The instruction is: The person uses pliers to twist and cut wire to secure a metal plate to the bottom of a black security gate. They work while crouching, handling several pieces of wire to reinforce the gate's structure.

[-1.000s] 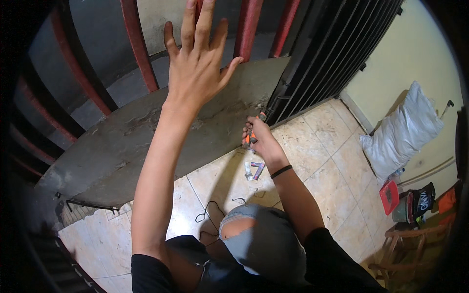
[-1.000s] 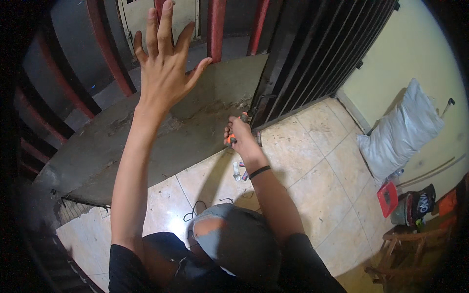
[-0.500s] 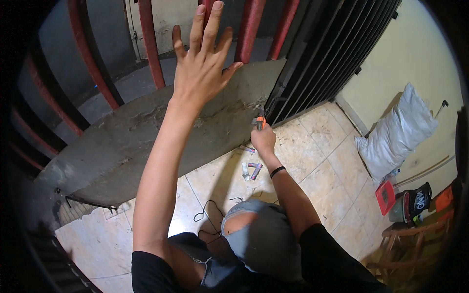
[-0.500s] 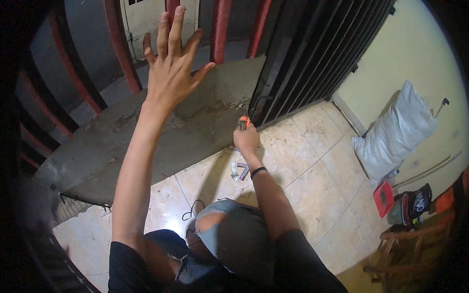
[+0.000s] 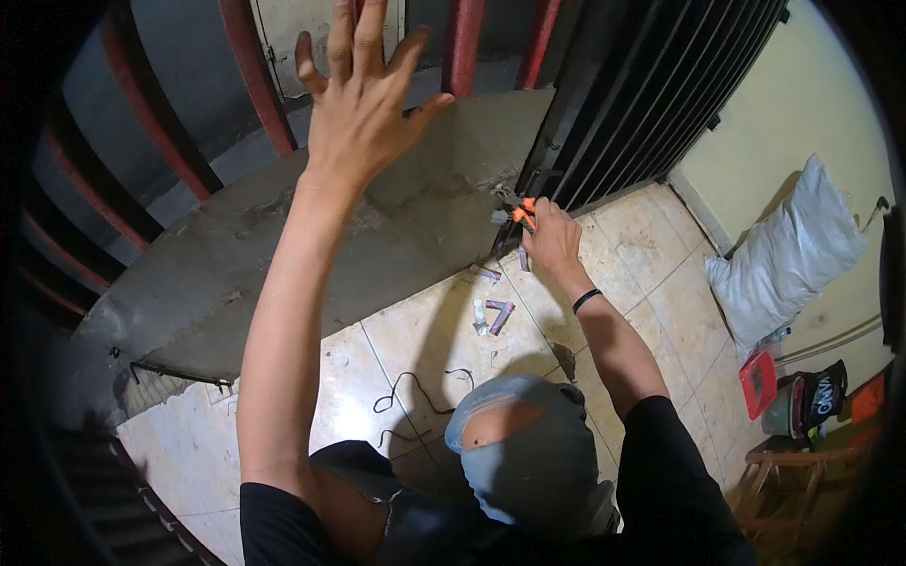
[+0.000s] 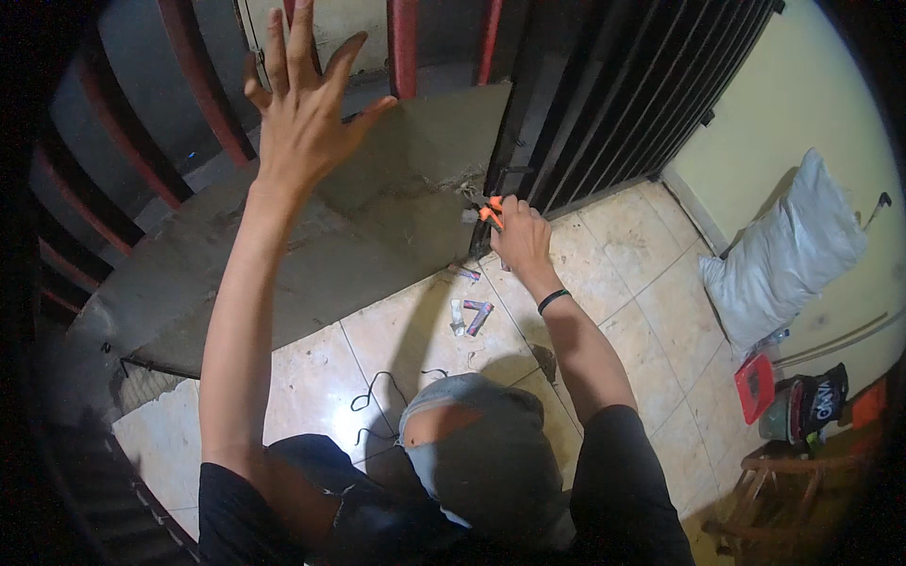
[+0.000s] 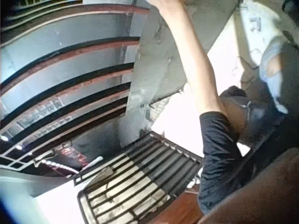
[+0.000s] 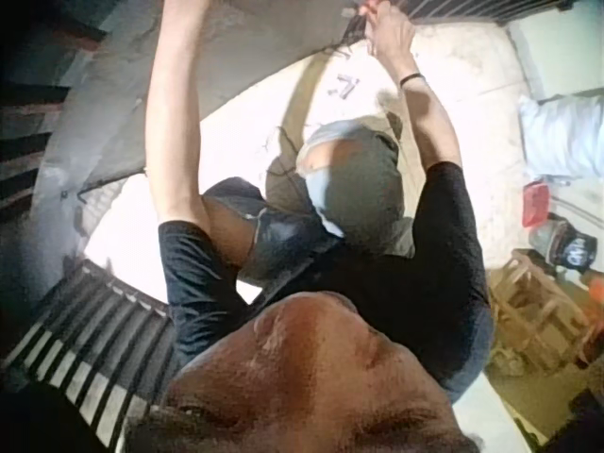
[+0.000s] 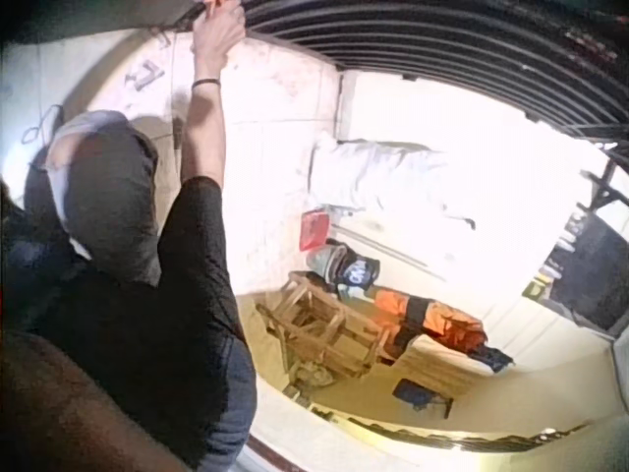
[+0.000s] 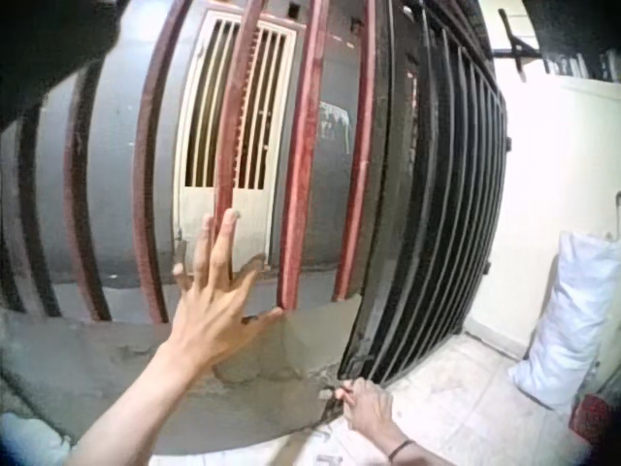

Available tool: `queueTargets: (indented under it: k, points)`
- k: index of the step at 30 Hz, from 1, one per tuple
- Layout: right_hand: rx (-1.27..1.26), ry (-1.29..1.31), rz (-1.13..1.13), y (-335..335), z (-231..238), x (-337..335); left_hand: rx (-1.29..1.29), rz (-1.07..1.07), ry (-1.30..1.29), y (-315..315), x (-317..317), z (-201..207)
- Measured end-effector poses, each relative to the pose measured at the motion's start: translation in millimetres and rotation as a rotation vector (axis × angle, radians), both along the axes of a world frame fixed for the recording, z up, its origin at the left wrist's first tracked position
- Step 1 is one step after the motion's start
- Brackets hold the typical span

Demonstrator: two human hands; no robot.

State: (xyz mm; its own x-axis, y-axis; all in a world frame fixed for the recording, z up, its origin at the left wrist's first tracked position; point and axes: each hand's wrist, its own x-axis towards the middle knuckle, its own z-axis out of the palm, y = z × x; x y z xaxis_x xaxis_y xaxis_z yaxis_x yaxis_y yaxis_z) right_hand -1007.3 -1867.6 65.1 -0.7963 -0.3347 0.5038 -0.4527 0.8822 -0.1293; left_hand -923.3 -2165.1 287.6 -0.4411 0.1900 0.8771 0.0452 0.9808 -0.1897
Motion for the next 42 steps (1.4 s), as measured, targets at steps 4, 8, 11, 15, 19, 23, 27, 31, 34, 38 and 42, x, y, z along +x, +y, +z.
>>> queueTargets:
  k: [4,8,11,15,19,23,27,31,34,38,42]
  points:
    - [-0.140,-0.151,-0.121,-11.1,-13.6,9.4,0.065,0.012,-0.020,13.6,2.7,1.8]
    - [-0.489,-0.416,-0.195,-45.0,-15.9,32.6,-0.082,0.019,0.130,-0.1,-12.5,-5.7]
    - [-0.684,-0.489,-0.123,-48.3,-39.8,19.1,-0.090,0.003,0.137,0.7,-14.4,-4.7]
    - [-0.903,-0.719,-0.095,-54.2,-55.0,17.0,-0.099,-0.003,0.156,-0.7,-17.8,-10.4]
    - [-1.447,-1.192,0.074,-46.2,-57.5,16.5,-0.080,0.030,0.138,4.1,-17.9,-10.2]
    - [-1.496,-1.280,0.145,-49.8,-25.7,31.8,-0.065,0.005,0.138,1.6,-11.0,-6.0]
    - [-1.388,-1.391,-0.120,-54.5,-4.7,33.4,-0.072,0.040,0.191,14.9,-4.4,-2.0]
    - [-1.202,-1.262,-0.278,-69.6,7.2,42.7,-0.071,-0.325,0.259,49.4,11.9,-19.7]
    - [-1.174,-0.914,-0.024,-50.4,-54.3,10.6,0.205,-0.511,-0.236,108.0,19.7,-72.4]
    - [-1.145,-1.027,-0.237,-41.6,-79.5,-1.1,0.991,-0.255,-0.563,142.0,6.8,-201.2]
    - [-0.981,-1.141,-0.340,-62.7,-48.6,7.0,1.586,-0.163,-0.878,118.3,-6.9,-257.5]
